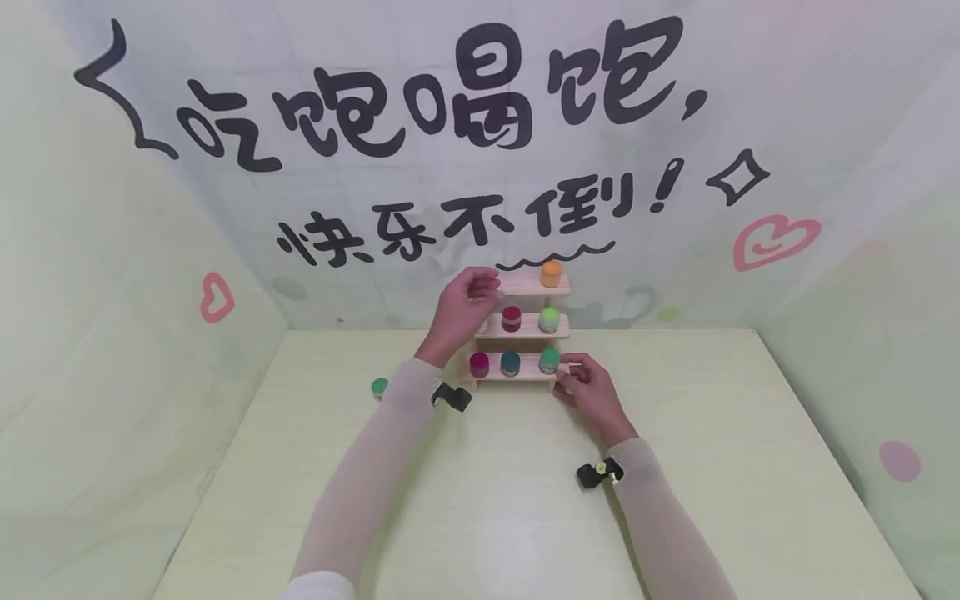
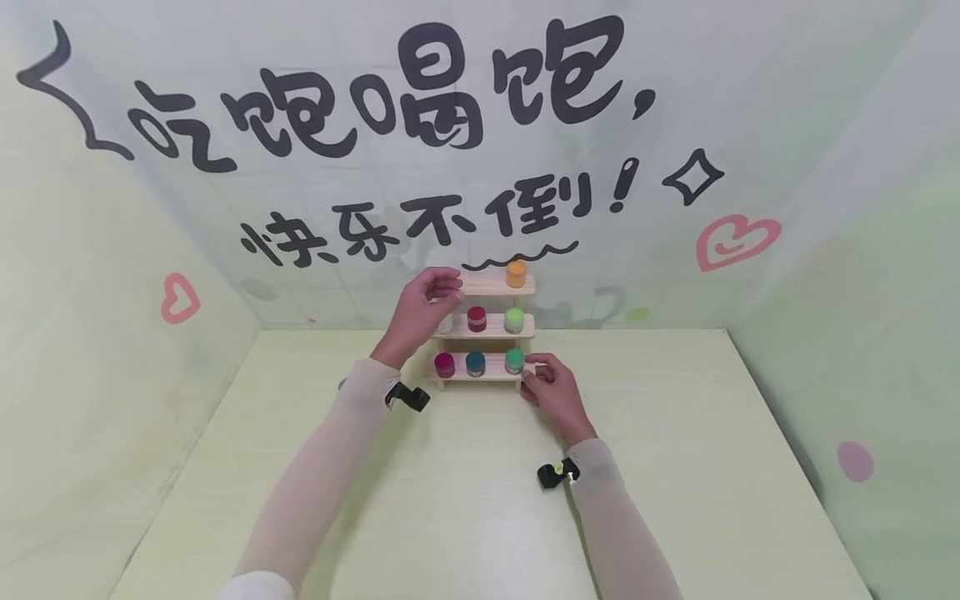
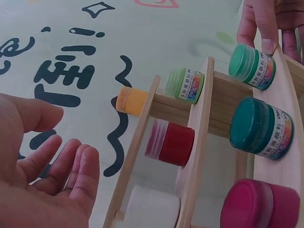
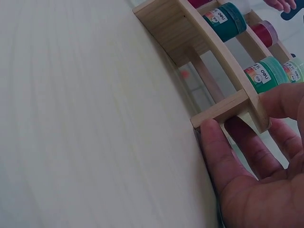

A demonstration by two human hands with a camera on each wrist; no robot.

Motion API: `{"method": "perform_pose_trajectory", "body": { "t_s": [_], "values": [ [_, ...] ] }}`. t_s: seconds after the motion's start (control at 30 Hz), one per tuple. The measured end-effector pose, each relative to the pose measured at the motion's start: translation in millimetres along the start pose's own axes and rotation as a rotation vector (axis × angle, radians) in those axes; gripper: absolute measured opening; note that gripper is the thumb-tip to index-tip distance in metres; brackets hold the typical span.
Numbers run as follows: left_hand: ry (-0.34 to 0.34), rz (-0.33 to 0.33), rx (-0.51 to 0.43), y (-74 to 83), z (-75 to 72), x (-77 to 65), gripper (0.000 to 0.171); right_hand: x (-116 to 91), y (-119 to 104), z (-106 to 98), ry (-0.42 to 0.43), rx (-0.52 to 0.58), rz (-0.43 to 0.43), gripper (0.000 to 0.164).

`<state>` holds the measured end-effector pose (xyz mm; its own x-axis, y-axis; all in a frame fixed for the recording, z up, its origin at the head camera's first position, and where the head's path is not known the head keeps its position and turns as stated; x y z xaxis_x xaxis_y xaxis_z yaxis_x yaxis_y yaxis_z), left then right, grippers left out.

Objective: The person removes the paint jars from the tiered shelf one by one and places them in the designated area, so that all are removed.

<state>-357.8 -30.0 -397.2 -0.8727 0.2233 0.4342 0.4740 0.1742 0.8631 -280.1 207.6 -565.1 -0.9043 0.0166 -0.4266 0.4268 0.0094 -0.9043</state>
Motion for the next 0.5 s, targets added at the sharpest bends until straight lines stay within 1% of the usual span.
{"method": "perform_pose_trajectory", "body": {
  "t_s": [0.17,0.3,0.5],
  "values": [
    [0.003,-0.049,-0.005,-7.9,14.4,14.3,0.039,-2,-2,-1,0.009,-0.009,0.004,0.037],
    [-0.017,-0.098,0.024,-14.2,26.2,22.6,0.036,-3,0,-1,0.018,-0.008,0.020,0.036],
    [-0.037,-0.134,0.073,-17.5,40.9,32.0,0.034,-3,0,2,0.011,-0.002,0.014,0.037]
  ]
}}
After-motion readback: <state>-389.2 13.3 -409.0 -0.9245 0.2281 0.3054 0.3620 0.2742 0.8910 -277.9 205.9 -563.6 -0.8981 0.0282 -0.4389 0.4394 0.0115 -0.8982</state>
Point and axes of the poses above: each hand's wrist, its own x-axis towards the middle knuckle, its own z-axis out of the palm, y = z × x, the point moved 7 cm from there along x, towards the middle knuckle, and after that the axes turned 13 degrees about z, right-handed, at the moved point
